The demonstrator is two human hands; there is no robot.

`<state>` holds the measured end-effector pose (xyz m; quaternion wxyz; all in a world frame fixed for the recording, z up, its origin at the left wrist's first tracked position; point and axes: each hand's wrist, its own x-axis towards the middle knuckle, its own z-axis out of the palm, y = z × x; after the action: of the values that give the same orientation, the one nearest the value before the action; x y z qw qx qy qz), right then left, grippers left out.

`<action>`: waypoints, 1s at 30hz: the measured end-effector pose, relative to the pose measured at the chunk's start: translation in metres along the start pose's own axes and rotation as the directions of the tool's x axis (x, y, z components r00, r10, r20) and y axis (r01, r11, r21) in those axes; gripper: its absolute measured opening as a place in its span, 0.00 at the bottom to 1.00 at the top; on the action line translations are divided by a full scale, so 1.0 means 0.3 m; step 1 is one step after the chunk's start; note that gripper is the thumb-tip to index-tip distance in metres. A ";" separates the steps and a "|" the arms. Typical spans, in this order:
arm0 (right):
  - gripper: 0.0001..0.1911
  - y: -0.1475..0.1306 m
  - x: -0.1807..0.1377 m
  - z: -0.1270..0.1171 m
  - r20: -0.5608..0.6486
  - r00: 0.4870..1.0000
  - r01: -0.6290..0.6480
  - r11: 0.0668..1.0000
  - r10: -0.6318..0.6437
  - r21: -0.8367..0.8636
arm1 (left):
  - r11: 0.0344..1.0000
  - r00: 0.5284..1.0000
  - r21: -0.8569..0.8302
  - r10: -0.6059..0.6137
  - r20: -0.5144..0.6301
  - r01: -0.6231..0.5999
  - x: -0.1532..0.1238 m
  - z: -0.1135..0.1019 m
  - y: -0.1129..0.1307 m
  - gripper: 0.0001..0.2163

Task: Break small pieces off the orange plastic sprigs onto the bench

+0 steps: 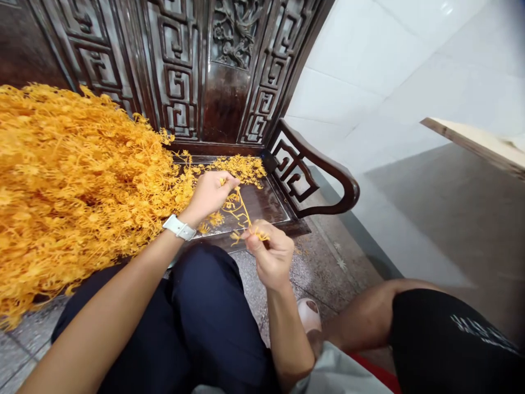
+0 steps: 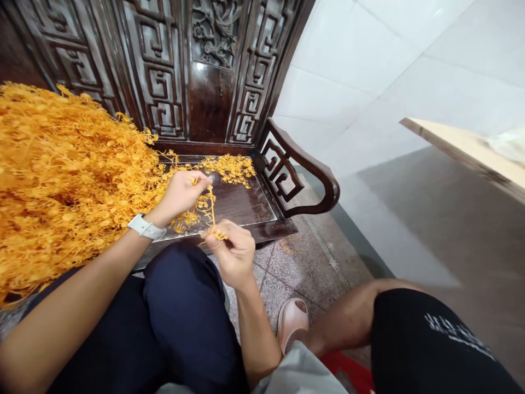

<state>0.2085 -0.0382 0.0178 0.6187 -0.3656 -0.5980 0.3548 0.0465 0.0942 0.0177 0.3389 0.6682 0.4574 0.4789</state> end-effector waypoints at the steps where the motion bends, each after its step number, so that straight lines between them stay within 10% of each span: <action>1: 0.13 -0.018 -0.022 0.007 0.071 0.997 0.033 0.999 -0.032 -0.006 | 1.000 1.000 0.024 -0.001 -0.019 0.001 0.009 -0.004 -0.014 0.15; 5: 0.13 -0.075 -0.108 0.040 0.492 0.822 0.064 0.906 -0.286 0.419 | 0.979 0.953 0.159 -0.076 -0.295 0.127 0.069 -0.082 -0.114 0.14; 9: 0.10 -0.057 -0.098 -0.001 0.866 0.229 -0.269 0.826 -0.444 0.495 | 0.973 0.887 -0.046 -0.226 -0.402 0.226 0.115 -0.178 -0.197 0.17; 10: 0.10 -0.035 -0.078 -0.021 0.891 0.186 -0.374 0.808 -0.414 0.454 | 0.970 0.880 -0.092 -0.243 -0.408 0.225 0.119 -0.191 -0.204 0.17; 11: 0.10 -0.004 -0.055 -0.039 0.894 0.249 -0.474 0.757 -0.374 0.449 | 0.966 0.874 -0.130 -0.257 -0.412 0.223 0.119 -0.199 -0.206 0.17; 14: 0.13 0.129 -0.001 -0.043 0.584 0.811 -0.516 0.418 -0.043 0.748 | 0.945 0.861 -0.232 -0.309 -0.404 0.231 0.106 -0.198 -0.190 0.17; 15: 0.13 0.179 0.005 -0.026 0.378 0.913 -0.408 0.332 0.154 0.850 | 0.932 0.856 -0.272 -0.336 -0.392 0.241 0.099 -0.193 -0.181 0.17; 18: 0.21 0.292 -0.027 0.044 0.262 0.757 -0.458 0.200 0.598 0.866 | 0.880 0.849 -0.372 -0.420 -0.321 0.295 0.078 -0.175 -0.147 0.18; 21: 0.18 0.313 -0.072 0.065 0.287 0.635 -0.550 0.159 0.717 0.820 | 0.834 0.863 -0.437 -0.459 -0.211 0.337 0.059 -0.157 -0.108 0.18; 30: 0.17 0.250 0.093 0.038 0.090 0.745 -0.556 0.540 0.662 0.631 | 0.538 0.894 -0.718 -0.332 0.302 0.442 0.013 -0.088 -0.010 0.20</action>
<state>0.1978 0.0227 -0.0343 0.5854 -0.3524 -0.2289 0.6933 0.0210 0.0994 0.0248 0.7169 0.3696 0.3215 0.4960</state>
